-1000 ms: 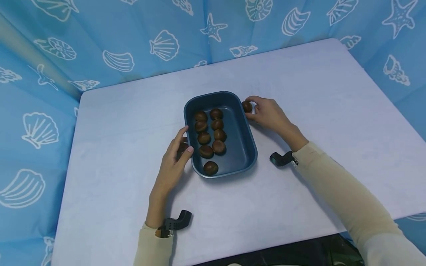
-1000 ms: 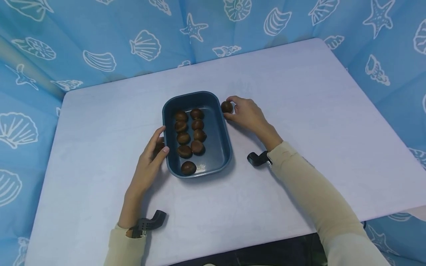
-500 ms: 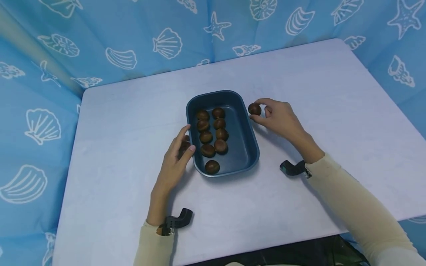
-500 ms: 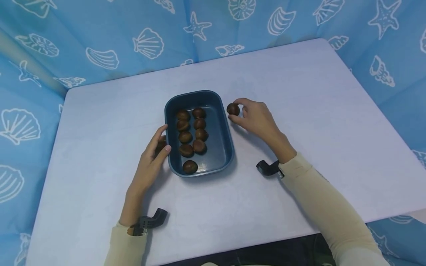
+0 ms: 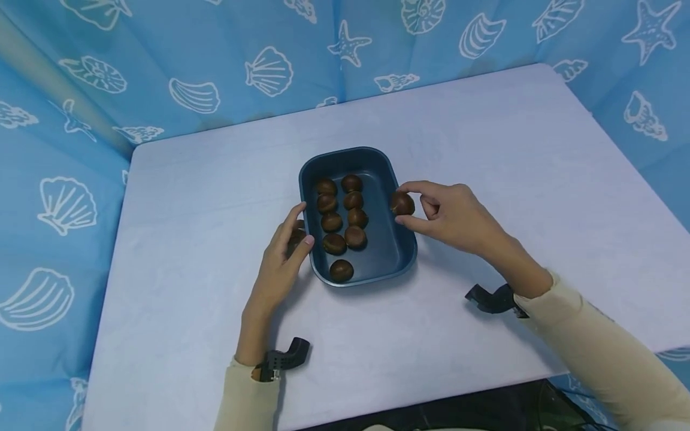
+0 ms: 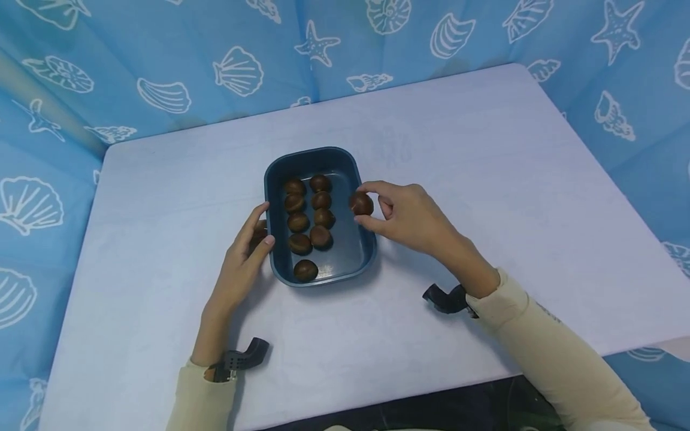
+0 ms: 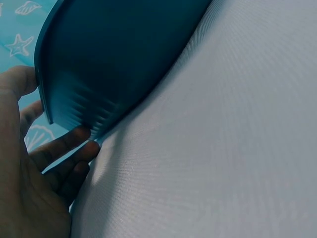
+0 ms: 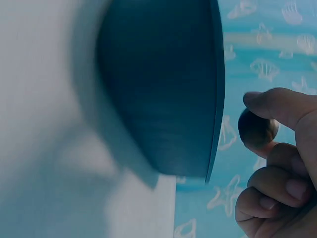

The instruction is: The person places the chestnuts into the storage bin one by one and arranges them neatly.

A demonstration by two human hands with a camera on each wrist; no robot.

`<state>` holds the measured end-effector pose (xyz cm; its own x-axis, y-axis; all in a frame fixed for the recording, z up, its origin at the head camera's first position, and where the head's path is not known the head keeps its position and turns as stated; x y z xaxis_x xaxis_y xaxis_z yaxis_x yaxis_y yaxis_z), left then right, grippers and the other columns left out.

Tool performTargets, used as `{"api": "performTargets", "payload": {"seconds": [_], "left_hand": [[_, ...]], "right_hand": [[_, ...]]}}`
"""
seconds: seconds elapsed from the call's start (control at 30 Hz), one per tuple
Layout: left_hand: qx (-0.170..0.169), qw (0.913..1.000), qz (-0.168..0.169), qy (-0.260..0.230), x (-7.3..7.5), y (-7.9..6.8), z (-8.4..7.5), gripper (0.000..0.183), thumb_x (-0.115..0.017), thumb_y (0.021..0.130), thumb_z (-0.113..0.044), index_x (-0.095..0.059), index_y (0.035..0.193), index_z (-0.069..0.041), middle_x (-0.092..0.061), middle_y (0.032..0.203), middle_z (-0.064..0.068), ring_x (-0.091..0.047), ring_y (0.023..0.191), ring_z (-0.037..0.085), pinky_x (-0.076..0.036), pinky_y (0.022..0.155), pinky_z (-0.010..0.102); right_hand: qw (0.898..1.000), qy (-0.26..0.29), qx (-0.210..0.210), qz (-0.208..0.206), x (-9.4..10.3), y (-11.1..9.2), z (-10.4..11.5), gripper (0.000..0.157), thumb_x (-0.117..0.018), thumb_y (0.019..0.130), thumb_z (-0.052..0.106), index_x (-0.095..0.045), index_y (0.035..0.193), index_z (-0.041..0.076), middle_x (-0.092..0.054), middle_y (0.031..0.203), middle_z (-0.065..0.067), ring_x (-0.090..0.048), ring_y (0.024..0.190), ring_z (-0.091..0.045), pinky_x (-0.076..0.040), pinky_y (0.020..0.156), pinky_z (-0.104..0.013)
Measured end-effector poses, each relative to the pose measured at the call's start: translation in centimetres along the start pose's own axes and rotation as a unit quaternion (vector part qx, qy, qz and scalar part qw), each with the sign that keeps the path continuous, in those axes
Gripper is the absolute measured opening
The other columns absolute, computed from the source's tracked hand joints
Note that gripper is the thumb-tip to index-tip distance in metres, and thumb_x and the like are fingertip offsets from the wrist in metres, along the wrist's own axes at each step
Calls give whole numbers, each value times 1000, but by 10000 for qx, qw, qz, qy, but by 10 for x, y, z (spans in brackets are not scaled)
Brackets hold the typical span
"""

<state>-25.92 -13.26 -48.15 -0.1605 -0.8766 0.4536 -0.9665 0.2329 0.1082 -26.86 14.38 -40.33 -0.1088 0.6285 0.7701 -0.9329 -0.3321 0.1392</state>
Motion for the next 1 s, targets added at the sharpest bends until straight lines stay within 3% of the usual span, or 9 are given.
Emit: {"api": "performTargets", "payload": {"seconds": [0.13, 0.3, 0.67, 0.83, 1.0], "left_hand": [[-4, 10000, -6, -10, 2, -1, 1, 56, -52, 104, -37, -32, 156, -40, -55, 132, 3, -55, 114, 17, -45, 97, 46], [-6, 10000, -10, -78, 2, -2, 2, 55, -52, 104, -36, -32, 155, -42, -54, 132, 4, -55, 114, 18, -45, 97, 46], [-17, 10000, -27, -25, 0, -2, -2, 56, -53, 104, -37, -31, 155, -42, -55, 131, 2, -55, 113, 16, -45, 95, 45], [-1, 10000, -68, -19, -1, -2, -3, 56, -53, 104, -37, -32, 156, -40, -55, 131, 1, -55, 112, 16, -46, 95, 45], [19, 9999, -98, 55, -2, -2, -4, 55, -53, 104, -36, -33, 155, -42, -55, 132, 1, -56, 112, 16, -46, 96, 46]], "right_hand": [[9971, -247, 551, 457, -18, 1, 22, 44, -81, 86, 27, -67, 125, 13, -38, 57, 7, -35, 48, -10, -34, 49, -28], [9856, -667, 1127, 1072, -41, 5, 44, 46, -79, 87, 30, -66, 128, 11, -43, 57, 10, -40, 48, -6, -37, 48, -27], [9557, -1203, 1356, 2318, -71, 9, 62, 43, -79, 87, 30, -67, 125, 14, -49, 53, 10, -45, 45, -6, -37, 45, -25], [9483, -1309, 1438, 2508, -79, 7, 60, 36, -81, 86, 29, -65, 115, 15, -49, 54, 9, -45, 46, -7, -35, 45, -24], [9479, -1348, 1443, 2499, -85, 7, 57, 32, -83, 83, 29, -66, 107, 15, -49, 54, 9, -45, 47, -7, -35, 45, -23]]}}
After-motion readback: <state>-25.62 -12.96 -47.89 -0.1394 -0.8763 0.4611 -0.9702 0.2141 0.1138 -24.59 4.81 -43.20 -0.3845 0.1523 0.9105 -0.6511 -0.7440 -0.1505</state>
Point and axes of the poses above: each hand's wrist, its own y-axis towards the middle knuckle, its own x-axis out of the back of the hand, z = x × y, the point moved 8 cm from there along y, towards the middle knuckle
